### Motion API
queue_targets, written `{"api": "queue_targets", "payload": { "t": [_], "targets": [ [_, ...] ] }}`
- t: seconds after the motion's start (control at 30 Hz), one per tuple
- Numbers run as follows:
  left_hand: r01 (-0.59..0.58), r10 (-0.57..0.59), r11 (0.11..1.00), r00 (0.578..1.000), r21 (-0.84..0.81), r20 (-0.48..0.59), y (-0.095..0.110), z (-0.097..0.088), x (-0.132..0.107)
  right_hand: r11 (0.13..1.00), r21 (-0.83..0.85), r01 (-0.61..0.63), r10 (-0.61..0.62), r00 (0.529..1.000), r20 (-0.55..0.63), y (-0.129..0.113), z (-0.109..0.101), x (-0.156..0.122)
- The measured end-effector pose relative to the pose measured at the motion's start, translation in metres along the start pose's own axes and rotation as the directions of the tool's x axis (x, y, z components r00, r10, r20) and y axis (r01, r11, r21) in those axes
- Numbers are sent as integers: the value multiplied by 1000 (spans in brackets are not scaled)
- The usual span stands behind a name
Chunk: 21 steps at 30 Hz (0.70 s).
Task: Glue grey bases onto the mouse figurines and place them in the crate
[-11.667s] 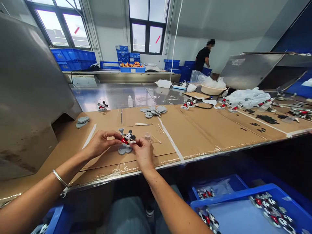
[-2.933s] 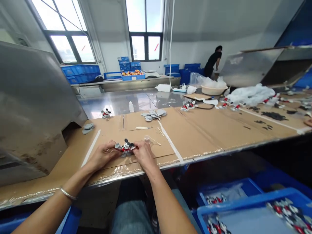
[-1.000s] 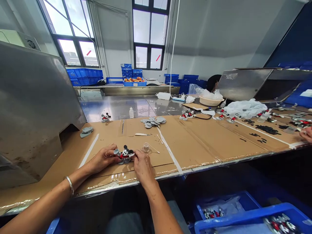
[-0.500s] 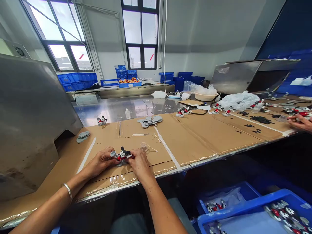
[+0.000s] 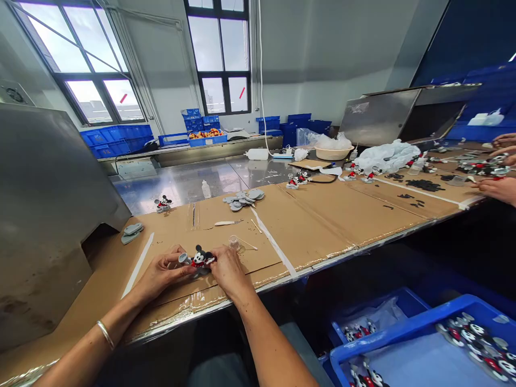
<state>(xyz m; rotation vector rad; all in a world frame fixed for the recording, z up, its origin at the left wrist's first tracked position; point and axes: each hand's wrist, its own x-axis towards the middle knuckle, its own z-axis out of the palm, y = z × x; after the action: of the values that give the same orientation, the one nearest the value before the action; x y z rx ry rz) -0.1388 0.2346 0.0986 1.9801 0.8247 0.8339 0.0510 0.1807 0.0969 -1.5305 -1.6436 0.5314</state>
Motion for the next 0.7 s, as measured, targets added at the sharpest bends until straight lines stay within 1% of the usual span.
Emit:
{"api": "queue_targets", "payload": {
  "t": [0.13,0.23,0.37,0.47,0.6,0.7],
  "targets": [
    [35,-40,996,997,-77,-60,0,7,4,999,29,-29,29,999,30,1,0,2],
    [98,-111,982,991,-160,-75,0,12,6,996,62,-68,64,996,58,2,-1,4],
    [230,-247,937,968,-263,-36,1,14,7,988,87,-127,121,990,73,2,-3,5],
    [299,-312,912,950,-281,-1,2,13,8,981,104,-162,156,986,62,2,-2,5],
    [290,-299,925,954,-245,0,3,12,8,977,105,-186,183,983,33,0,-1,4],
    [253,-263,950,964,-184,-34,3,10,4,983,84,-163,160,987,33,-2,-2,4]
  ]
}}
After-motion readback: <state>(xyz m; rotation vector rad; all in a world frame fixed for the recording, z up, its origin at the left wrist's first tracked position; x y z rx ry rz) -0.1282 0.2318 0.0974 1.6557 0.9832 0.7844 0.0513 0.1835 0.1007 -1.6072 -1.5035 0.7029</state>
